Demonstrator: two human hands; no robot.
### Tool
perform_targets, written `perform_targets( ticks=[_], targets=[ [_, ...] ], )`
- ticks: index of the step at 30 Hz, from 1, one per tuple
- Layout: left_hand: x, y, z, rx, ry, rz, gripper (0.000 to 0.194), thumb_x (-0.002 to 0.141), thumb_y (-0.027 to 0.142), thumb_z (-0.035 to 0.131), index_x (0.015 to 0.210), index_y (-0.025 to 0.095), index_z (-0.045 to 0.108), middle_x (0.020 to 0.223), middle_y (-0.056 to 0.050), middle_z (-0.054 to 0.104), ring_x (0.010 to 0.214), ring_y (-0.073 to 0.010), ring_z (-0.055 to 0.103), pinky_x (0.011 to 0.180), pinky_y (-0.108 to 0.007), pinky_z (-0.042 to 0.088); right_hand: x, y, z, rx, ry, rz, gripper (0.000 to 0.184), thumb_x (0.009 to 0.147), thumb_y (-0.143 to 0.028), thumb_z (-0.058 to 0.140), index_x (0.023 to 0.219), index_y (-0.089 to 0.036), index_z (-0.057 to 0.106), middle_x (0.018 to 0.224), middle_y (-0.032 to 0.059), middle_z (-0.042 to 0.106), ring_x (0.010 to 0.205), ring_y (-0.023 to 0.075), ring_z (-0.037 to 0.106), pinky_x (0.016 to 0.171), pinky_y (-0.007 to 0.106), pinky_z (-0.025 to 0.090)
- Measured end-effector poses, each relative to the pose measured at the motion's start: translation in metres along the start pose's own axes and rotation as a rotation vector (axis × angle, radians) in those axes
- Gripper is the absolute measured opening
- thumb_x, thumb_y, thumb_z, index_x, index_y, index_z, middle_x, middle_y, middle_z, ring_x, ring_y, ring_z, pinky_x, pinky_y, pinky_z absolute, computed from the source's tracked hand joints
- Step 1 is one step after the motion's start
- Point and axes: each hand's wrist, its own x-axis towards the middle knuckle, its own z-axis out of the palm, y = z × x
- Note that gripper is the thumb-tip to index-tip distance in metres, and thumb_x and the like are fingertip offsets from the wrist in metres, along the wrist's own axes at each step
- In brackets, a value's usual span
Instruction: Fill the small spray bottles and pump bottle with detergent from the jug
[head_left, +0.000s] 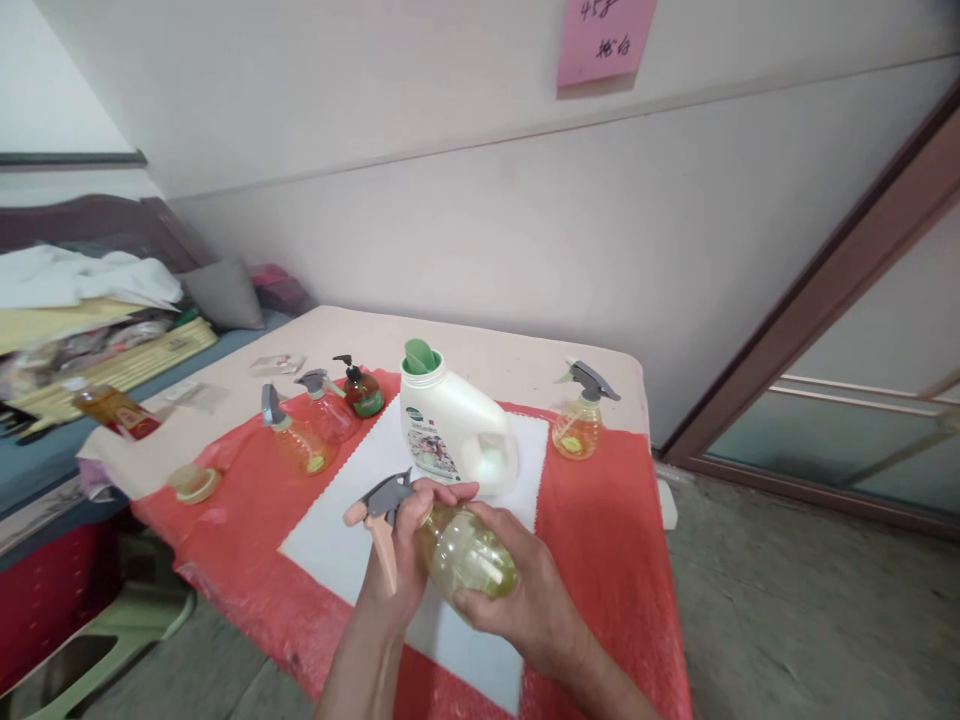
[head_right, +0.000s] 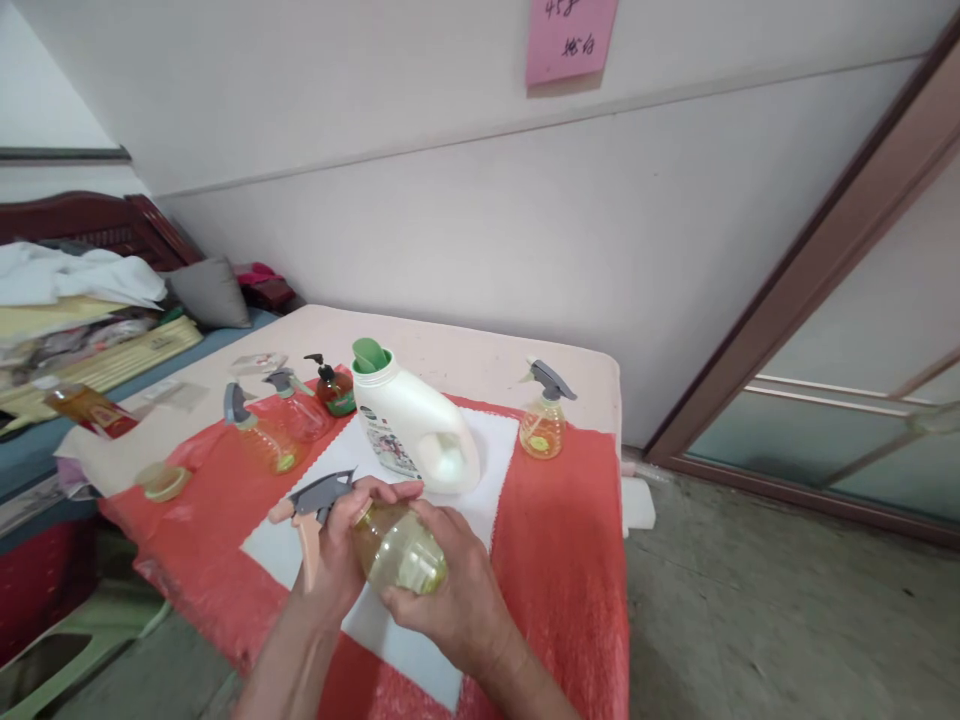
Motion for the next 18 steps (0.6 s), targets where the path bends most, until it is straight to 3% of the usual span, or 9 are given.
perform_targets(
  ticks=[3, 6, 10, 14, 16, 18],
  targets=[
    [-0.003, 0.001, 0.001, -0.037, -0.049, -0.019, 0.026, 0.070, 0.043, 0.062, 0.067, 0.018, 0.056, 0.085, -0.009, 0.072, 0.092, -0.0282, 0.065, 0.086, -0.040, 0.046, 0.001, -0.009, 0.001, 0.586, -0.203, 0.263, 0.053, 0.064, -0.034, 0.068, 0.115, -0.021, 0.060, 0.102, 0.0035, 0.065, 0.097, 0.0253, 0.059, 0.086, 0.038, 0.044],
    [-0.004, -0.001, 0.003, -0.056, 0.014, 0.016, 0.026, 0.069, 0.041, 0.063, 0.062, 0.018, 0.053, 0.076, -0.007, 0.071, 0.086, -0.0266, 0.066, 0.083, -0.039, 0.048, 0.001, -0.011, 0.007, 0.893, -0.193, 0.327, 0.049, 0.063, -0.033, 0.068, 0.108, -0.017, 0.060, 0.107, 0.0049, 0.063, 0.104, 0.0267, 0.056, 0.090, 0.038, 0.041],
    [0.001, -0.002, -0.002, -0.024, 0.228, 0.098, 0.025, 0.068, 0.039, 0.064, 0.060, 0.019, 0.052, 0.068, -0.003, 0.069, 0.080, -0.0239, 0.067, 0.080, -0.038, 0.050, -0.005, -0.005, 0.017, 0.828, -0.042, 0.330, 0.045, 0.070, -0.041, 0.069, 0.107, -0.020, 0.054, 0.106, 0.0046, 0.062, 0.097, 0.0231, 0.057, 0.086, 0.037, 0.042],
    [0.008, 0.006, -0.016, -0.057, 0.436, 0.166, 0.022, 0.070, 0.039, 0.059, 0.062, 0.020, 0.052, 0.065, -0.001, 0.069, 0.078, -0.0228, 0.068, 0.079, -0.038, 0.051, -0.012, -0.004, 0.028, 0.685, -0.009, 0.203, 0.083, 0.057, -0.027, 0.083, 0.127, -0.030, 0.038, 0.117, 0.0030, 0.058, 0.104, 0.0207, 0.055, 0.088, 0.034, 0.042],
    [0.007, 0.011, -0.021, -0.055, 0.402, 0.179, 0.022, 0.071, 0.038, 0.061, 0.063, 0.020, 0.053, 0.067, -0.002, 0.070, 0.082, -0.0238, 0.069, 0.081, -0.039, 0.051, -0.014, -0.005, 0.033, 0.638, -0.003, 0.187, 0.084, 0.054, -0.021, 0.083, 0.126, -0.029, 0.041, 0.116, 0.0020, 0.059, 0.105, 0.0194, 0.054, 0.088, 0.032, 0.042],
    [0.004, 0.015, -0.022, -0.023, 0.277, 0.184, 0.022, 0.071, 0.038, 0.063, 0.063, 0.019, 0.054, 0.069, -0.003, 0.071, 0.089, -0.0270, 0.069, 0.084, -0.041, 0.051, -0.015, -0.005, 0.038, 0.747, -0.023, 0.270, 0.059, 0.065, -0.033, 0.077, 0.116, -0.025, 0.050, 0.105, 0.0017, 0.061, 0.093, 0.0177, 0.058, 0.075, 0.028, 0.046]
  ],
)
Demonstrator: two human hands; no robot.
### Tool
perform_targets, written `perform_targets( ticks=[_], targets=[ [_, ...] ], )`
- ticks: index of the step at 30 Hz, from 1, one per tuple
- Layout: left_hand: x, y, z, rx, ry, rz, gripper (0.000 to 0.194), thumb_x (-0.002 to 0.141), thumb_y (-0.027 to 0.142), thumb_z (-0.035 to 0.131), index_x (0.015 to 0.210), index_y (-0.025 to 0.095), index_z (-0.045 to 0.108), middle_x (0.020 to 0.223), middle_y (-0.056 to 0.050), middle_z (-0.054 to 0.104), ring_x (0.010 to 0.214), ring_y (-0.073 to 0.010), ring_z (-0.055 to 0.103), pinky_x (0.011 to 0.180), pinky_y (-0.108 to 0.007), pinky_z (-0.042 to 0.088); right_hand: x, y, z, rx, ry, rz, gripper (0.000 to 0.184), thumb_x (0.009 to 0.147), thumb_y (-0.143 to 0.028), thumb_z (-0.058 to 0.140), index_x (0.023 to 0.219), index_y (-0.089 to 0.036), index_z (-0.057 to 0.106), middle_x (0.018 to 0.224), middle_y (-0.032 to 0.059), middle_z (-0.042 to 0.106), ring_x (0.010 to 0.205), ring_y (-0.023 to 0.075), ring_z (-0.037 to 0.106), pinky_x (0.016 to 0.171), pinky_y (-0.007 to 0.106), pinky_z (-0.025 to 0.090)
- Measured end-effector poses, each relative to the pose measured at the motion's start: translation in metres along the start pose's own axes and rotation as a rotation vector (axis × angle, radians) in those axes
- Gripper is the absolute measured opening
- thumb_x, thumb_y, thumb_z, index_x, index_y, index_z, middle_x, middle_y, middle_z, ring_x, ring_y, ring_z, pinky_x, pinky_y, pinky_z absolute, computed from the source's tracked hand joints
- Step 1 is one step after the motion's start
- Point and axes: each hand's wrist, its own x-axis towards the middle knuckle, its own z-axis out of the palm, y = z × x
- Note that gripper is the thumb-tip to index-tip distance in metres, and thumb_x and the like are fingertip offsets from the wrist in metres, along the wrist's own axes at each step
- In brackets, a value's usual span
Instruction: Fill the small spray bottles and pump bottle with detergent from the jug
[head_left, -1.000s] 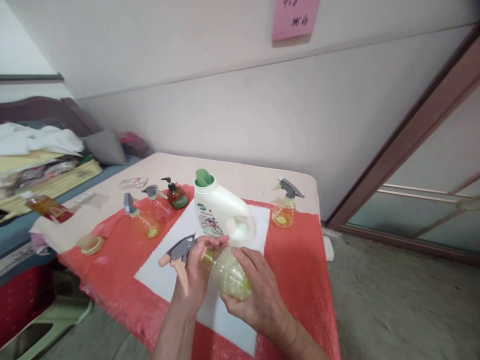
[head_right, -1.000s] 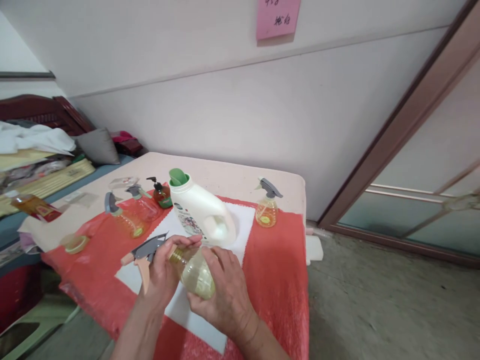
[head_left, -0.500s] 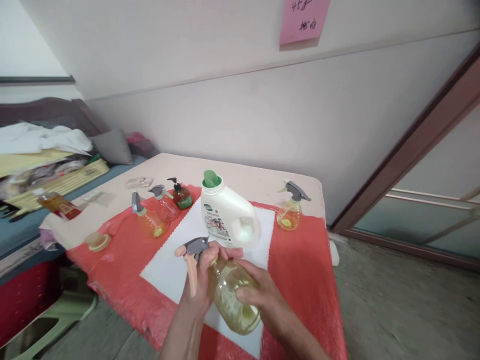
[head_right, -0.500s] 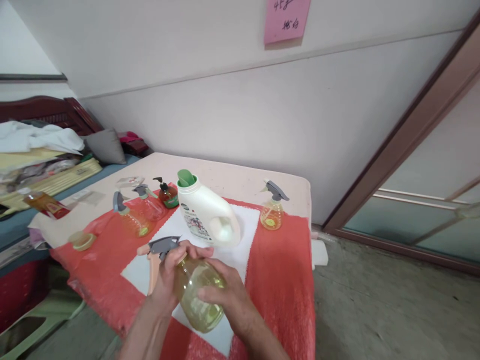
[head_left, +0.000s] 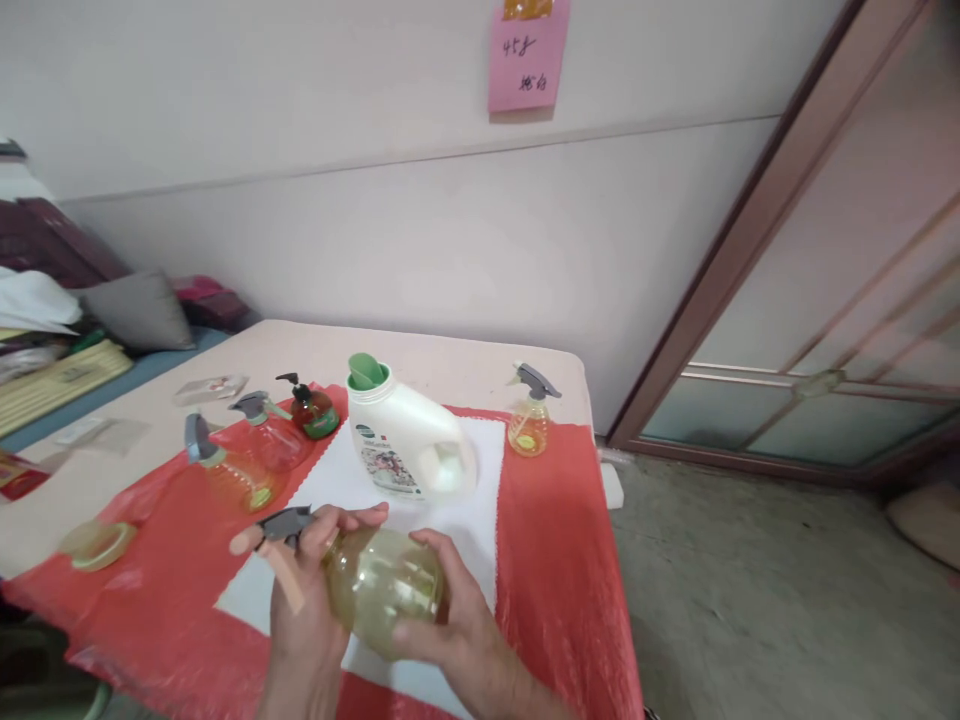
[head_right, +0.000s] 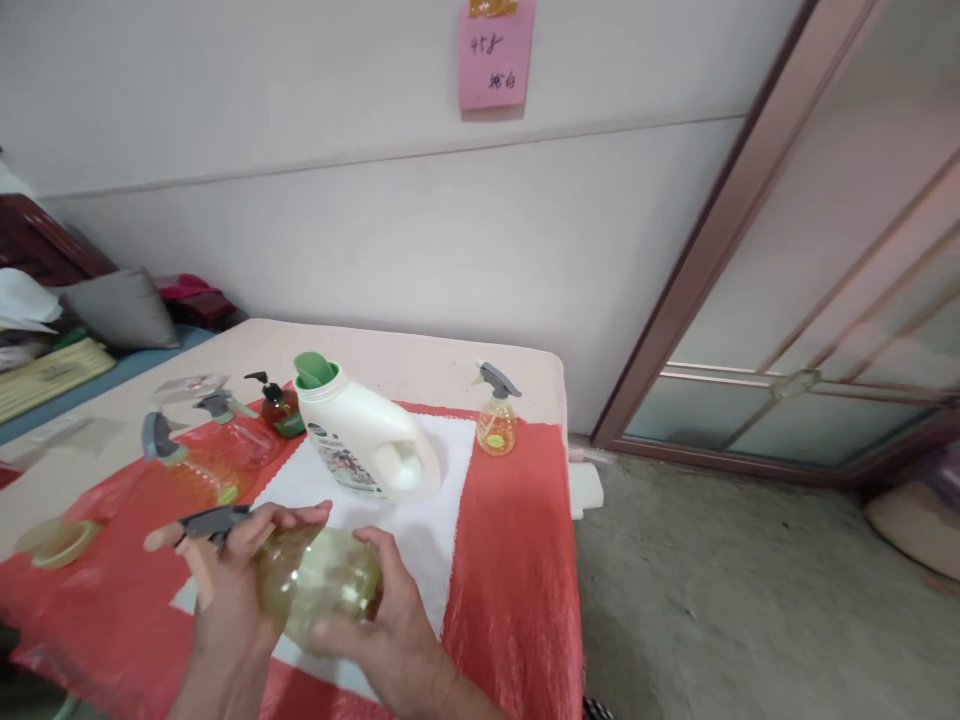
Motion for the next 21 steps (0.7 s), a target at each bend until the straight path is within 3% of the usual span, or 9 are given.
perform_targets(
  ticks=[1, 3, 6, 9, 12, 15, 17, 19, 21],
  targets=[
    [-0.002, 0.002, 0.000, 0.014, -0.060, 0.001, 0.023, 0.070, 0.038, 0.065, 0.062, 0.019, 0.054, 0.069, -0.003, 0.071, 0.092, -0.0288, 0.068, 0.085, -0.043, 0.051, 0.001, 0.002, 0.001, 0.105, -0.012, 0.079, 0.049, 0.072, -0.045, 0.070, 0.113, -0.023, 0.052, 0.099, 0.0026, 0.062, 0.085, 0.0174, 0.059, 0.064, 0.026, 0.046],
    [-0.005, 0.003, 0.001, 0.040, -0.136, -0.010, 0.024, 0.069, 0.039, 0.066, 0.062, 0.019, 0.054, 0.070, -0.005, 0.071, 0.092, -0.0312, 0.068, 0.084, -0.044, 0.052, 0.003, 0.004, 0.000, 0.290, -0.041, 0.240, 0.052, 0.084, -0.062, 0.044, 0.111, -0.019, 0.054, 0.096, 0.0068, 0.063, 0.078, 0.0189, 0.061, 0.049, 0.023, 0.041],
    [-0.006, 0.000, 0.004, 0.034, -0.090, 0.014, 0.025, 0.068, 0.038, 0.069, 0.062, 0.019, 0.054, 0.067, -0.003, 0.068, 0.086, -0.0288, 0.069, 0.080, -0.042, 0.054, 0.006, 0.001, -0.004, 0.327, -0.046, 0.338, 0.066, 0.087, -0.069, 0.025, 0.114, -0.016, 0.053, 0.100, 0.0116, 0.063, 0.084, 0.0220, 0.063, 0.049, 0.024, 0.042],
    [-0.002, -0.005, 0.004, -0.032, 0.067, 0.032, 0.025, 0.065, 0.036, 0.072, 0.063, 0.019, 0.053, 0.062, 0.003, 0.064, 0.078, -0.0234, 0.070, 0.080, -0.039, 0.054, 0.005, -0.006, -0.005, 0.081, -0.008, 0.160, 0.057, 0.081, -0.060, 0.055, 0.123, -0.022, 0.046, 0.113, 0.0077, 0.061, 0.101, 0.0213, 0.059, 0.074, 0.032, 0.049],
    [0.000, -0.005, 0.002, -0.040, 0.115, 0.007, 0.026, 0.064, 0.036, 0.073, 0.066, 0.020, 0.053, 0.064, 0.004, 0.064, 0.082, -0.0227, 0.069, 0.085, -0.040, 0.053, 0.004, -0.008, -0.005, -0.087, -0.020, -0.003, 0.088, 0.056, -0.032, 0.085, 0.129, -0.028, 0.036, 0.119, 0.0029, 0.058, 0.106, 0.0201, 0.056, 0.088, 0.033, 0.045],
    [0.001, -0.002, -0.003, 0.021, 0.026, -0.062, 0.029, 0.066, 0.042, 0.071, 0.066, 0.020, 0.051, 0.072, -0.001, 0.069, 0.091, -0.0257, 0.068, 0.086, -0.043, 0.052, 0.005, -0.004, -0.008, -0.043, -0.044, 0.075, 0.071, 0.056, -0.040, 0.081, 0.115, -0.022, 0.046, 0.101, 0.0024, 0.062, 0.078, 0.0172, 0.060, 0.063, 0.029, 0.046],
    [0.001, 0.000, -0.005, 0.040, -0.017, -0.086, 0.031, 0.067, 0.045, 0.070, 0.066, 0.020, 0.051, 0.075, -0.003, 0.071, 0.093, -0.0263, 0.067, 0.085, -0.043, 0.052, 0.006, -0.005, -0.011, -0.037, -0.070, 0.135, 0.063, 0.059, -0.049, 0.076, 0.107, -0.019, 0.050, 0.092, 0.0023, 0.062, 0.071, 0.0163, 0.058, 0.057, 0.028, 0.044],
    [0.001, -0.001, -0.005, 0.062, -0.003, -0.041, 0.031, 0.067, 0.046, 0.069, 0.067, 0.021, 0.050, 0.075, -0.002, 0.071, 0.091, -0.0252, 0.068, 0.084, -0.042, 0.053, 0.005, -0.012, -0.014, -0.178, -0.062, 0.125, 0.068, 0.059, -0.050, 0.076, 0.113, -0.019, 0.050, 0.101, 0.0041, 0.062, 0.087, 0.0200, 0.059, 0.070, 0.033, 0.047],
    [0.000, -0.006, -0.003, 0.088, 0.029, 0.023, 0.031, 0.067, 0.047, 0.069, 0.068, 0.022, 0.050, 0.074, -0.001, 0.070, 0.086, -0.0240, 0.069, 0.083, -0.042, 0.053, 0.005, -0.020, -0.015, -0.506, -0.021, 0.041, 0.085, 0.055, -0.045, 0.081, 0.128, -0.023, 0.044, 0.123, 0.0078, 0.056, 0.111, 0.0265, 0.051, 0.093, 0.041, 0.042]
  ],
)
